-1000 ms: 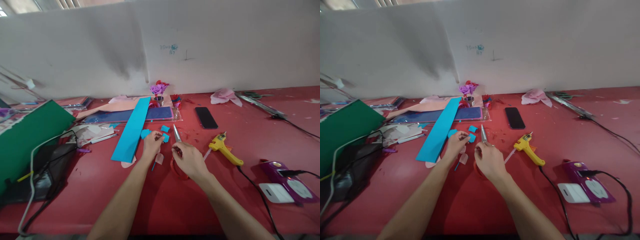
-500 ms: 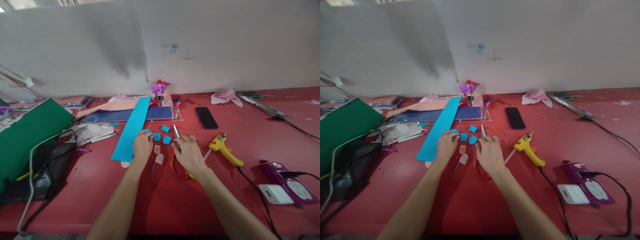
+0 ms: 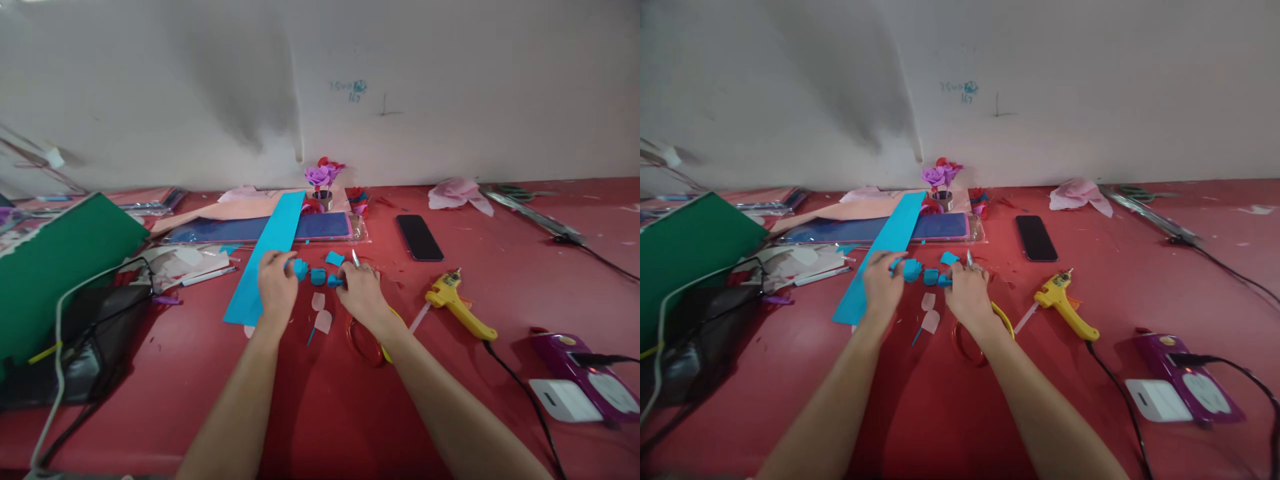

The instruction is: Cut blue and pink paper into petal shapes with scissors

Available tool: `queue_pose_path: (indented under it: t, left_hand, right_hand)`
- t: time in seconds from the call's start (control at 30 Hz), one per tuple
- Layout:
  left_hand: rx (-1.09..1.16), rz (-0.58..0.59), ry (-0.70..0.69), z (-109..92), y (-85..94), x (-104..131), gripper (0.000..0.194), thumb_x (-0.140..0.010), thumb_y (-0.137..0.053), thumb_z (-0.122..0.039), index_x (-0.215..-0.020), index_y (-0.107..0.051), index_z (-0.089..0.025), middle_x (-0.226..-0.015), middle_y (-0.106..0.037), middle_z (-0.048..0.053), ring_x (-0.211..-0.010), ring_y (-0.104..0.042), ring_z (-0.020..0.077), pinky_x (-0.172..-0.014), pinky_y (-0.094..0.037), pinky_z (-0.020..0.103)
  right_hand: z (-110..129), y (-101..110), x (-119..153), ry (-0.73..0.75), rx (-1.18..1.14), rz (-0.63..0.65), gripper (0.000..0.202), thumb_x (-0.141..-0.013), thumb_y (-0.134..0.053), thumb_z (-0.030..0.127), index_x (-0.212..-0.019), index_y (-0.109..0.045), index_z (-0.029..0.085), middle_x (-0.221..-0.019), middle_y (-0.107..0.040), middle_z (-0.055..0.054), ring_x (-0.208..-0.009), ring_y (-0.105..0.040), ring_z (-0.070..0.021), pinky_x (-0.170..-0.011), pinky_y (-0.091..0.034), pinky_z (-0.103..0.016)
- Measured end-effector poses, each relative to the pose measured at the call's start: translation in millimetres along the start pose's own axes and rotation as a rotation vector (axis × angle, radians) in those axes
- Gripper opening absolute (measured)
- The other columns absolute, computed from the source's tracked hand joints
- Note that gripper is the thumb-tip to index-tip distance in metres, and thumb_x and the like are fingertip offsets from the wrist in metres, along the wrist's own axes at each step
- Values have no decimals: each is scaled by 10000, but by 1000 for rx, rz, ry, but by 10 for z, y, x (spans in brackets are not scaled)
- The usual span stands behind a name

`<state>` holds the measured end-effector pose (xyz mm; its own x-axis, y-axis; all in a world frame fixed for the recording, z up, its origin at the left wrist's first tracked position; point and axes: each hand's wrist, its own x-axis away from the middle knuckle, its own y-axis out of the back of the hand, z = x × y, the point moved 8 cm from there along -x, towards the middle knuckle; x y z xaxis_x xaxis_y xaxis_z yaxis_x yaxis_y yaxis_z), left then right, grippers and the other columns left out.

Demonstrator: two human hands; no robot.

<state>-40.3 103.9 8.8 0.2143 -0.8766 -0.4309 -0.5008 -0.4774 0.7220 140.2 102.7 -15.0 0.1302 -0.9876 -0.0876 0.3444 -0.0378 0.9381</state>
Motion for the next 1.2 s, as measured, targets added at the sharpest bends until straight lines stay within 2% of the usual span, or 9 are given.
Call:
queue_pose_path:
  t: [0.07, 0.13, 0.23, 0.33, 0.43, 0.53, 0.67, 0.93, 1.2]
  left_hand:
    - [19, -142, 88, 142, 218, -44, 258, -820, -518, -155, -979, -719, -187, -973, -606, 87, -920, -584, 215, -819, -479, 318]
    - [26, -174, 152, 265, 323, -71, 239, -801, -537, -160, -945, -725, -192, -949, -605, 76, -855, -591, 202, -793, -482, 317]
    - [-2, -55, 195, 380, 287, -102, 217, -781, -568, -199, -924, -731, -202, -947, -622, 73, -857, -596, 212, -810, -479, 333]
    - [-107, 77, 233, 428, 219, -99, 255, -768, -604, -282, -989, -721, -226, -1016, -634, 90, -1023, -566, 268, -923, -436, 389]
    - [-246, 194, 313, 465, 195, -50, 530, -712, -662, -427, -1217, -607, -274, -1258, -551, 127, -1219, -438, 363, -981, -373, 517]
    - [-322, 327, 370, 496, 169, 28, 847, -650, -680, -543, -1405, -386, -296, -1464, -347, 172, -1333, -275, 444, -960, -332, 624]
    - [-371, 420, 398, 541, 160, 90, 972, -620, -700, -528, -1452, -269, -268, -1456, -331, 232, -1340, -244, 475, -942, -306, 661]
    - [-338, 371, 438, 515, 209, 47, 792, -668, -646, -352, -1397, -353, -256, -1303, -496, 215, -1203, -449, 435, -904, -343, 622]
    - [-224, 40, 419, 578, 622, -105, 493, -748, -569, -284, -1241, -557, -288, -1209, -588, 104, -1060, -580, 328, -899, -430, 499]
  right_hand:
    - [-40, 9, -27, -28, -62, 13, 286, -745, -560, 111, -1019, -612, 175, -905, -705, -72, -943, -571, -279, -777, -345, -369]
    - [-71, 12, -47, -40, -114, 31, 329, -747, -554, 100, -1057, -612, 193, -888, -715, -52, -949, -575, -274, -774, -345, -363]
    - [-92, 10, -60, -45, -128, 40, 365, -751, -552, 114, -1092, -626, 221, -857, -721, -37, -951, -572, -283, -776, -350, -376]
    - [-72, 32, -58, -48, -65, -17, 319, -788, -575, 232, -1098, -644, 207, -966, -712, -79, -991, -551, -322, -792, -354, -416]
    - [-21, 31, -59, -46, 13, -57, 301, -866, -528, 372, -1042, -671, 175, -1014, -693, -123, -1008, -537, -348, -798, -350, -448]
    - [13, 3, -73, -40, 64, -62, 299, -898, -497, 367, -1014, -677, 158, -1021, -679, -139, -1012, -529, -353, -791, -342, -458]
    - [-16, -34, -105, -54, 67, -59, 204, -843, -558, 292, -955, -676, 169, -1028, -667, -121, -1007, -524, -340, -781, -328, -432]
    - [-75, -62, -129, -62, -35, -66, 137, -769, -546, 240, -772, -672, 186, -907, -686, -78, -936, -543, -289, -718, -297, -359]
    - [-189, 137, -92, -132, -204, -189, 150, -743, -567, 296, -773, -681, 203, -879, -705, -56, -920, -553, -292, -716, -315, -359]
